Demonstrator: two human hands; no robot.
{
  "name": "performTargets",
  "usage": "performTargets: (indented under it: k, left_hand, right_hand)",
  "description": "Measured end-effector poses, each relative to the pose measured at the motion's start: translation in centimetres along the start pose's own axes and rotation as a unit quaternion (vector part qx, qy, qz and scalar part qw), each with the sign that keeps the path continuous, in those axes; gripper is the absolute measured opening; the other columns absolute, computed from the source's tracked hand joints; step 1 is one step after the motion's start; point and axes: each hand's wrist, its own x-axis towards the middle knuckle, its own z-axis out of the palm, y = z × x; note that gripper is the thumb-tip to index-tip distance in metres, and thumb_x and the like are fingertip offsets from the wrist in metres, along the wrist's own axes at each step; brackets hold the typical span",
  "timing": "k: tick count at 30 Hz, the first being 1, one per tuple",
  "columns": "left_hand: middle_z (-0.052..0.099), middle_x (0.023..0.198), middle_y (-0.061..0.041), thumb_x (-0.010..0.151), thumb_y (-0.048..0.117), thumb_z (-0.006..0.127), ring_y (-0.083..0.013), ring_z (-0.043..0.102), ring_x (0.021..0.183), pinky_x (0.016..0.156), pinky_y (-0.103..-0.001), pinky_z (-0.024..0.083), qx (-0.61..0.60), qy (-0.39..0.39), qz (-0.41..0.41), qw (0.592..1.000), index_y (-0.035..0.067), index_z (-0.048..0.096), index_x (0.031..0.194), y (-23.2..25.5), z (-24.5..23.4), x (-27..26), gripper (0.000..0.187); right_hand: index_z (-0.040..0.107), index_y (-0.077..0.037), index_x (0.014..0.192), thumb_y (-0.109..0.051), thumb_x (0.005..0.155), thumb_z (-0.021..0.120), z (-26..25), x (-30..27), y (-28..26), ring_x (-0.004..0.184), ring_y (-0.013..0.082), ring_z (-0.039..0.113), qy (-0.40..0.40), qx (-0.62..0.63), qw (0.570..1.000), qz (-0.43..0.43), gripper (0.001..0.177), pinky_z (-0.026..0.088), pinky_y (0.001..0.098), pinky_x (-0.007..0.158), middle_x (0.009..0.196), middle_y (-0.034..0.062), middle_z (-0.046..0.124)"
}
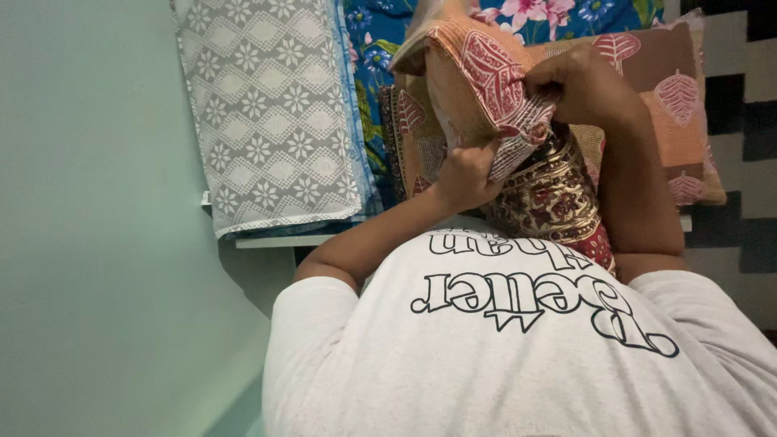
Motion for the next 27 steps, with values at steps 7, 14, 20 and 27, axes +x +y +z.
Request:
performTargets:
  k: [7,14,20,27]
  left_hand:
    - [0.07,0.094,-0.021,0.079,0.03,0.068,-0.0379,0.069,0.083,0.078,-0.048,0.057,0.064,0.027,0.016,0.997,-0.006,0.058,0.125,-2.8,-1.4,5.6,0.059]
    - [0.07,0.118,-0.019,0.081,0.014,0.068,-0.0357,0.069,0.104,0.093,-0.045,0.055,0.03,0.06,0.07,0.995,0.002,0.054,0.135,-2.9,7.9,15.5,0.057]
    - [0.071,0.101,-0.015,0.068,0.018,0.077,-0.0344,0.07,0.098,0.086,-0.05,0.052,0.001,0.017,0.071,0.997,0.006,0.06,0.12,2.9,4.4,10.7,0.056]
    - [0.071,0.099,-0.016,0.074,0.021,0.082,-0.035,0.069,0.095,0.084,-0.044,0.056,-0.077,-0.053,0.059,0.994,0.006,0.064,0.11,3.7,-2.1,5.1,0.043]
  right_hand:
    - [0.063,0.005,0.098,0.002,0.107,0.062,9.9,-7.1,7.4,0.074,0.0137,0.056,0.342,0.195,0.916,0.075,0.009,0.043,0.0275,0.065,0.088,0.0083,0.059]
    - [0.04,-0.007,0.084,-0.004,0.115,0.057,11.0,-13.9,21.5,0.065,0.0116,0.037,0.461,0.244,0.853,-0.009,0.035,0.035,0.0315,0.065,0.08,0.0018,0.041]
    - [0.045,-0.005,0.096,0.002,0.113,0.053,9.1,-19.2,13.8,0.07,0.0139,0.042,0.456,0.213,0.864,0.017,0.02,0.038,0.0353,0.074,0.082,0.0022,0.046]
    - [0.072,0.001,0.124,0.001,0.092,0.062,6.8,-19.2,3.8,0.079,0.0129,0.061,0.126,0.189,0.923,0.312,0.033,0.048,0.0286,0.066,0.1,0.0076,0.073]
